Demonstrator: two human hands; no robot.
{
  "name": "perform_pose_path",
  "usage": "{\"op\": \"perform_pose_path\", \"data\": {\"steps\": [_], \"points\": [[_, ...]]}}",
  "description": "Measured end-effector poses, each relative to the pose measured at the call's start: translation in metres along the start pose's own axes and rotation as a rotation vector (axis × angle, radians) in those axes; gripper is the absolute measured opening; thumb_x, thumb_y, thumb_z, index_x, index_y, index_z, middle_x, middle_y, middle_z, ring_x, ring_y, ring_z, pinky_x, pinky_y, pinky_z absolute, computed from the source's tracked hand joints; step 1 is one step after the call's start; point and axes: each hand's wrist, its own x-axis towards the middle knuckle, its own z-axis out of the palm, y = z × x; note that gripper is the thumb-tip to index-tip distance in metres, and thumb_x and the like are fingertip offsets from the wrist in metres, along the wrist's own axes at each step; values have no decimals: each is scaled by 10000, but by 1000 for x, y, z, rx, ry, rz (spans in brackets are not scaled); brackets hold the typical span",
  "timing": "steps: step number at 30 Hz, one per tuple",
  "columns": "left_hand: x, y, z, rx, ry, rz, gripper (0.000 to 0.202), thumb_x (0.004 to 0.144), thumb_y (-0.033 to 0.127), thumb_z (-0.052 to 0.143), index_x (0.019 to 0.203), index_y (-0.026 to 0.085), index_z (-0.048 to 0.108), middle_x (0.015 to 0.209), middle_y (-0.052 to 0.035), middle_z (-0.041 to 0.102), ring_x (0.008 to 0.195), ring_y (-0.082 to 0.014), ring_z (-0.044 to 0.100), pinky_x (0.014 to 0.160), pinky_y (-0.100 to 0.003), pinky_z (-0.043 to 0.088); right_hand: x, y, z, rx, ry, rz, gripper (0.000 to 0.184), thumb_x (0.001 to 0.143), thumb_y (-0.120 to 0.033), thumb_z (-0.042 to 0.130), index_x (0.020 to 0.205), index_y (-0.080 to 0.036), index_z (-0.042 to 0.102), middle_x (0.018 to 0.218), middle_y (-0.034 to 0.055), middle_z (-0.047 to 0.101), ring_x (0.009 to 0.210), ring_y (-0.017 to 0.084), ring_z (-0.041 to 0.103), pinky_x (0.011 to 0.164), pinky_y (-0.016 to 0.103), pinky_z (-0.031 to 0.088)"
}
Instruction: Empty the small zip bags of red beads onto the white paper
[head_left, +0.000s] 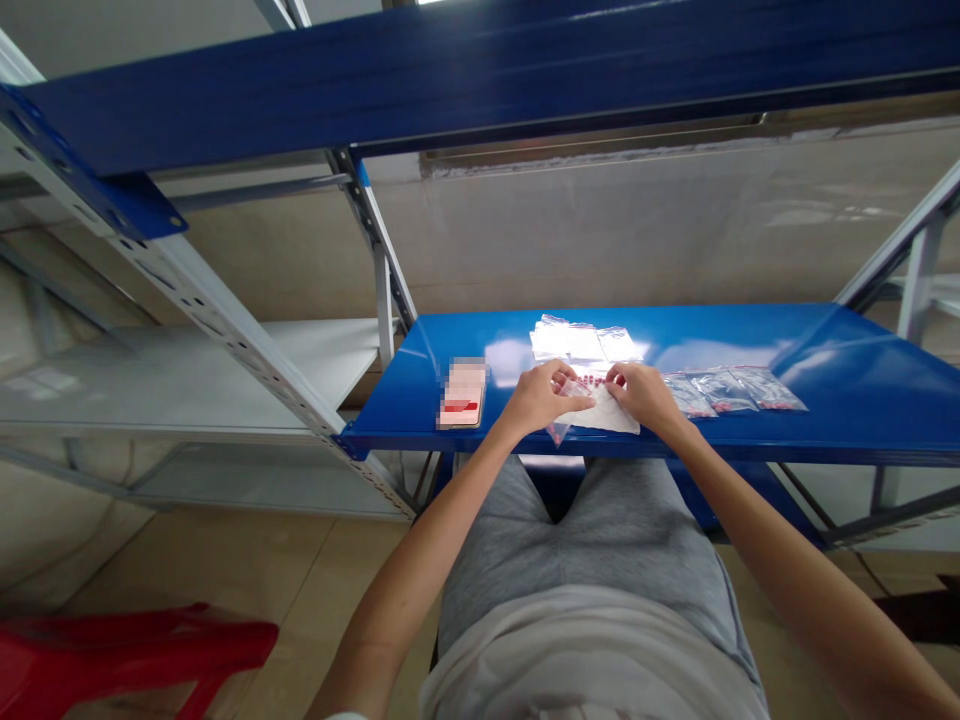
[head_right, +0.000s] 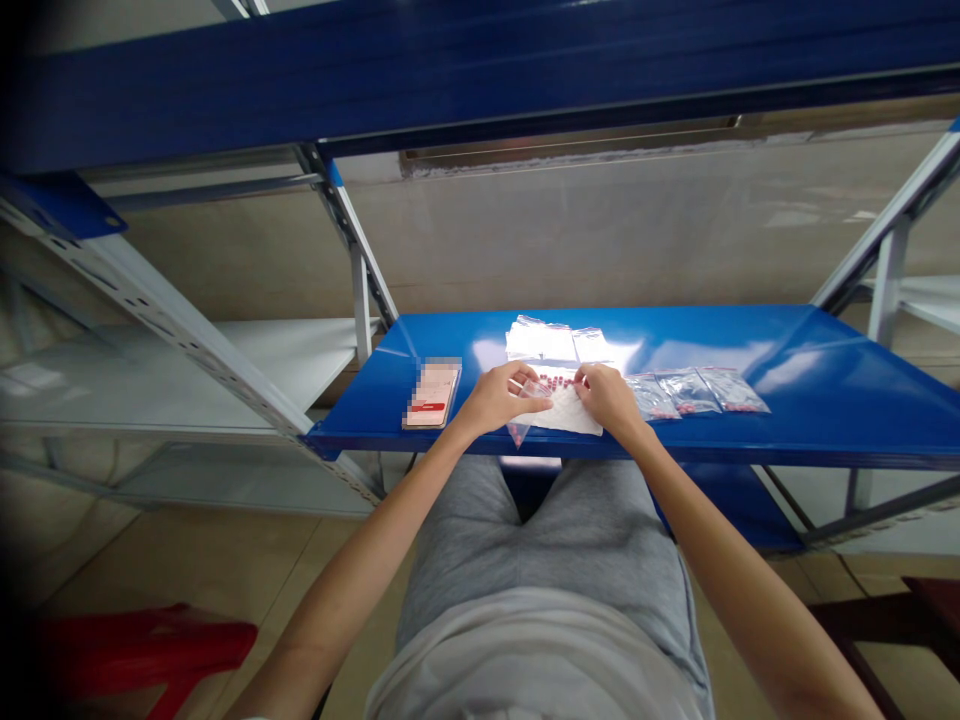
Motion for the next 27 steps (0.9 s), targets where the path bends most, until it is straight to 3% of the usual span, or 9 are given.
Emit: {"op": "perform_pose_path", "data": {"steps": [9,14,19,24,27], "points": [[1,-2,0,11,-8,19,498,684,461,881,1057,188,698,1015,-62,747,860,-193,699,714,-274,527,-3,-9,-7,10,22,8,175,931,-203,575,946,-156,744,965,138,754,897,256,675,797,331,471],[0,-1,2,-6,-23,15,516,688,480,881,1072,189,697,1017,-68,754,884,-212,709,702,-284,540,-3,-25,-35,300,43,-9,163,901,-286,617,889,-179,739,807,78,750,706,205,633,675,311,450],[-2,5,1,-38,-47,8,532,701,482,882,1099,186,689,1059,-90,755,917,-225,717,695,-285,551,-9,-48,-56,504,-67,-212,232,895,-357,586,869,-210,763,827,54,760,725,195,630,660,300,442],[-3,7,-1,-41,-53,15,521,701,462,885,1089,176,690,1072,-102,749,938,-230,712,704,-284,550,-11,-53,-60,494,-121,-203,326,921,-451,571,852,-207,776,756,45,732,670,176,594,601,282,403],[-2,7,-1,-55,-33,34,508,706,465,878,1073,170,689,1053,-98,746,915,-218,709,691,-272,541,-14,-50,-66,541,-243,-193,426,935,-540,558,788,-186,744,617,12,639,579,140,531,538,260,360]]}}
